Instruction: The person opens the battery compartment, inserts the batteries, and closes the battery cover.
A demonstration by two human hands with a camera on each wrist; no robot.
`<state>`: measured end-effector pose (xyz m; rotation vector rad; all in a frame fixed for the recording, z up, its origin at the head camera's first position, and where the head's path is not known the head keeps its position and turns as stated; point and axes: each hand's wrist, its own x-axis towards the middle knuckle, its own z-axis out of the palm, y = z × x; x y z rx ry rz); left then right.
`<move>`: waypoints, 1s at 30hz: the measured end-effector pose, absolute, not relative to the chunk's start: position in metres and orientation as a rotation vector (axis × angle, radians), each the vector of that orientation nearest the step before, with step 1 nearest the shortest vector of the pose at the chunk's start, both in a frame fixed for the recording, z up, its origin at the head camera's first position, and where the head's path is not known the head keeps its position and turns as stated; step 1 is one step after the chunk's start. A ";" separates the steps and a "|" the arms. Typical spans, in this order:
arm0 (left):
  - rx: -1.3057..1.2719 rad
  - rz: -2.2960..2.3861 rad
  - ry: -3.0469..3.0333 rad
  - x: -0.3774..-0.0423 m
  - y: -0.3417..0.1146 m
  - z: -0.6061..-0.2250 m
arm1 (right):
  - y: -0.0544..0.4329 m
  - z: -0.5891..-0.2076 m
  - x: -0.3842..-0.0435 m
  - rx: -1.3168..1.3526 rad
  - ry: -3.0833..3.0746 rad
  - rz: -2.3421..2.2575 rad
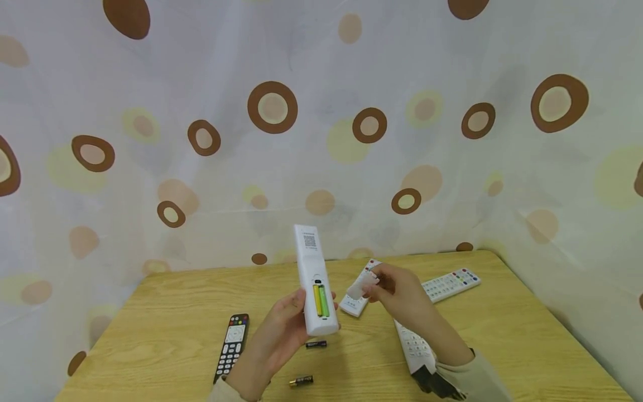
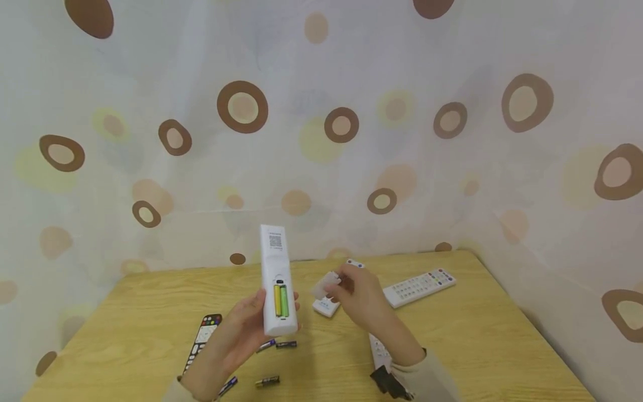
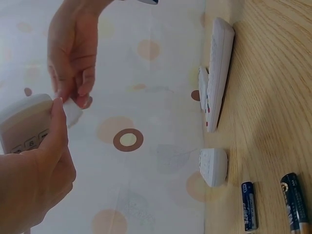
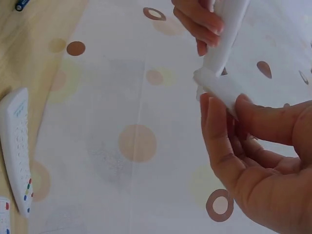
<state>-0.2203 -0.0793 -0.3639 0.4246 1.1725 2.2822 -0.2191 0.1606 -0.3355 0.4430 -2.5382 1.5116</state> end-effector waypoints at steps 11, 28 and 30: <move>0.441 2.287 1.165 -0.222 -0.078 -0.367 | 0.146 -0.330 -0.217 0.693 -2.099 1.693; 0.434 2.277 1.147 -0.219 -0.074 -0.367 | 0.133 -0.335 -0.215 0.991 -2.166 1.712; 0.438 2.273 1.152 -0.220 -0.074 -0.367 | 0.132 -0.337 -0.213 1.005 -2.183 1.716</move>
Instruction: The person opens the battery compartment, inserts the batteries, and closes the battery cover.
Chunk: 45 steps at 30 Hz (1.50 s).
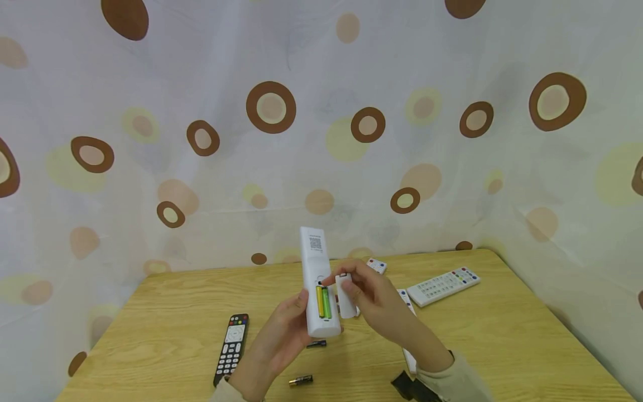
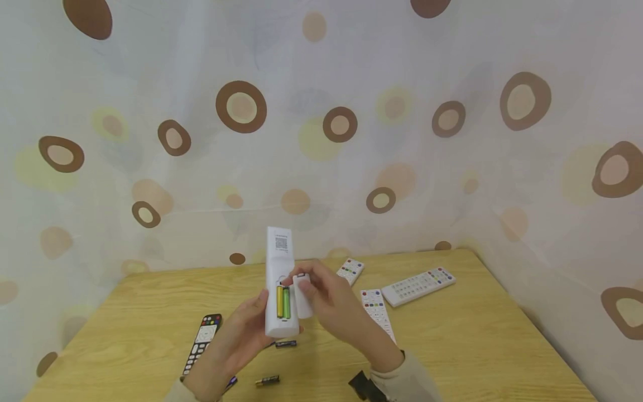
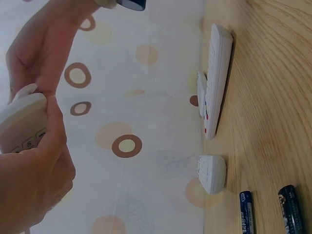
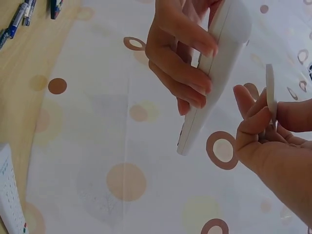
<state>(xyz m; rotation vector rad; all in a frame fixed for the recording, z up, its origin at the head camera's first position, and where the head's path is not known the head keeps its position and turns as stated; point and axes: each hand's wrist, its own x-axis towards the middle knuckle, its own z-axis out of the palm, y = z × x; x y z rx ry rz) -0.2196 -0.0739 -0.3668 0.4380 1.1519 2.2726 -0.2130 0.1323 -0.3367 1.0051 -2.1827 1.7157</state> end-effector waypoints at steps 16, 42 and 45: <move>0.469 2.267 1.178 -0.219 -0.073 -0.366 | 0.131 -0.342 -0.203 1.106 -2.298 1.359; 0.486 2.265 1.124 -0.220 -0.075 -0.370 | 0.125 -0.339 -0.215 0.857 -2.025 1.921; 0.510 2.264 1.110 -0.220 -0.075 -0.370 | 0.122 -0.342 -0.217 0.868 -2.025 1.933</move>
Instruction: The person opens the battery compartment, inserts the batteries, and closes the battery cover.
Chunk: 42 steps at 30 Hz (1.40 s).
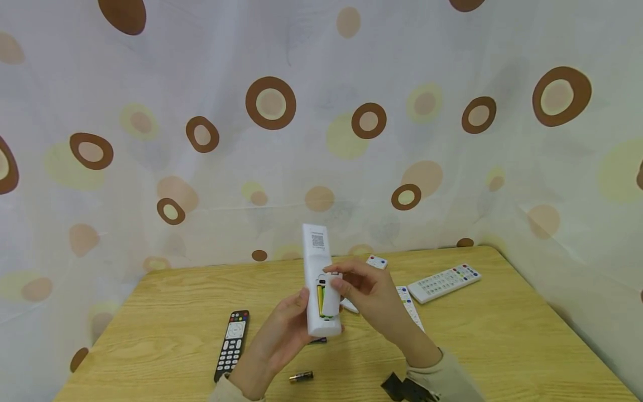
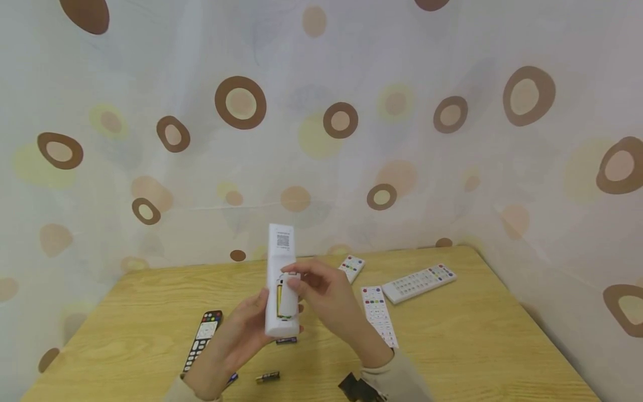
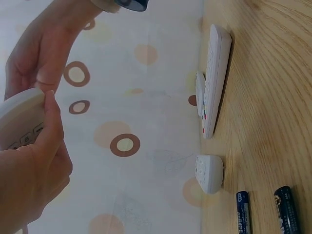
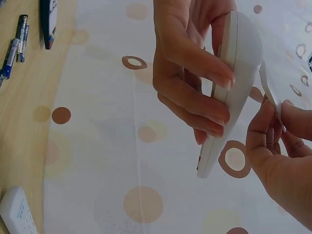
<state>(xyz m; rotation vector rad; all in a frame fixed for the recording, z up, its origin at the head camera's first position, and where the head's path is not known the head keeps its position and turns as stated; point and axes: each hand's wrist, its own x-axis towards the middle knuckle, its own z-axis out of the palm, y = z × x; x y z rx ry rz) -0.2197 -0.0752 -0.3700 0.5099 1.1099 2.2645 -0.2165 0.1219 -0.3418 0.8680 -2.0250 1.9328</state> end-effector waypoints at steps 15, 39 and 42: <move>0.568 2.251 1.134 -0.220 -0.075 -0.371 | 0.114 -0.348 -0.214 0.872 -2.048 1.770; 0.660 2.226 1.223 -0.221 -0.077 -0.372 | 0.113 -0.352 -0.224 0.503 -2.263 1.862; 0.671 2.215 1.237 -0.221 -0.078 -0.372 | 0.115 -0.350 -0.222 0.489 -2.335 1.934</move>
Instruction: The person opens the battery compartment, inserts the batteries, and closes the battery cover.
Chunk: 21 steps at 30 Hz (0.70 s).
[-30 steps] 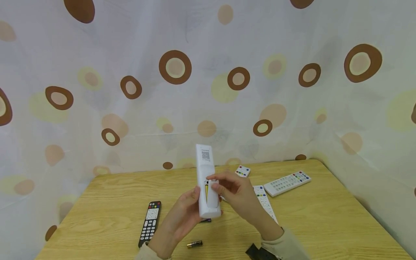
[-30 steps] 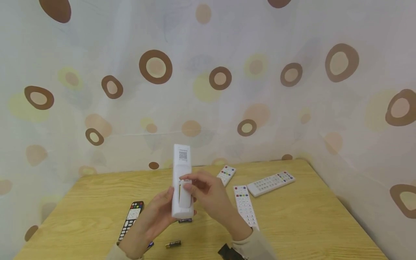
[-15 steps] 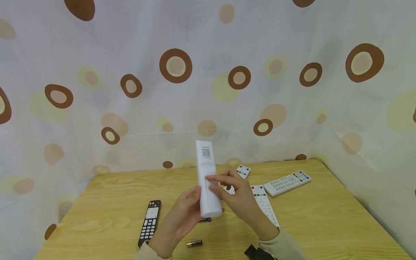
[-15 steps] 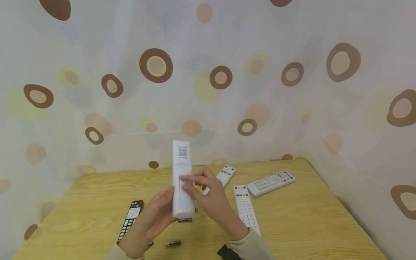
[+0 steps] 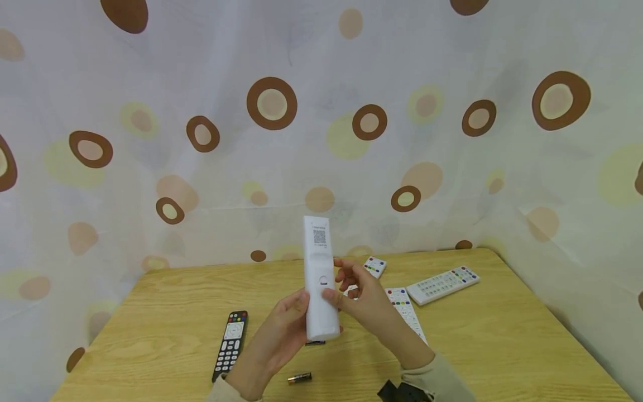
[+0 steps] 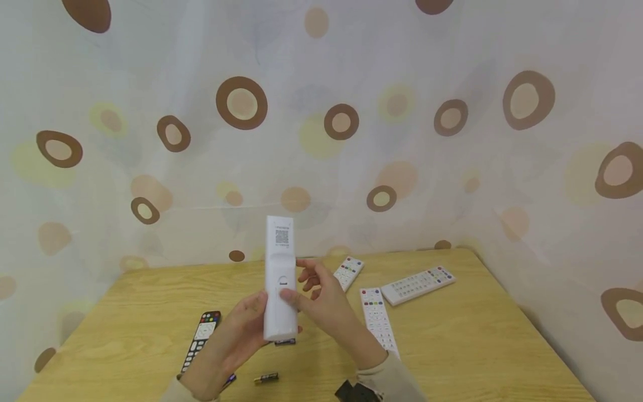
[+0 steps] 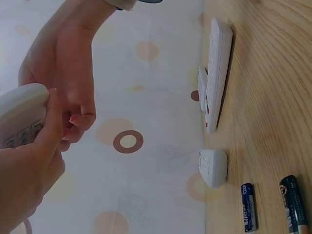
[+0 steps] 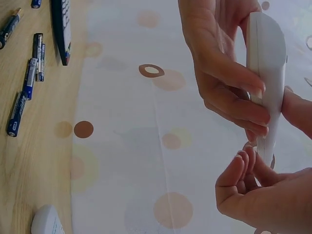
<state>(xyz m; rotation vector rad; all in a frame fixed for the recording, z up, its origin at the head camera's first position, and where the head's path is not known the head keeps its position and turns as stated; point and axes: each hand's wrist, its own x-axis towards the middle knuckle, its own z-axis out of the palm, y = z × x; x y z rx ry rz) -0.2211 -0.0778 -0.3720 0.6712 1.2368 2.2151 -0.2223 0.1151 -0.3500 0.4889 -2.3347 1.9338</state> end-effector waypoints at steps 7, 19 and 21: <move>0.659 2.208 1.261 -0.221 -0.079 -0.372 | 0.116 -0.353 -0.223 0.501 -2.354 2.028; 0.549 2.149 1.370 -0.226 -0.085 -0.372 | 0.107 -0.357 -0.224 0.404 -2.375 2.041; 0.526 2.130 1.403 -0.227 -0.087 -0.371 | 0.106 -0.357 -0.223 0.429 -2.395 2.032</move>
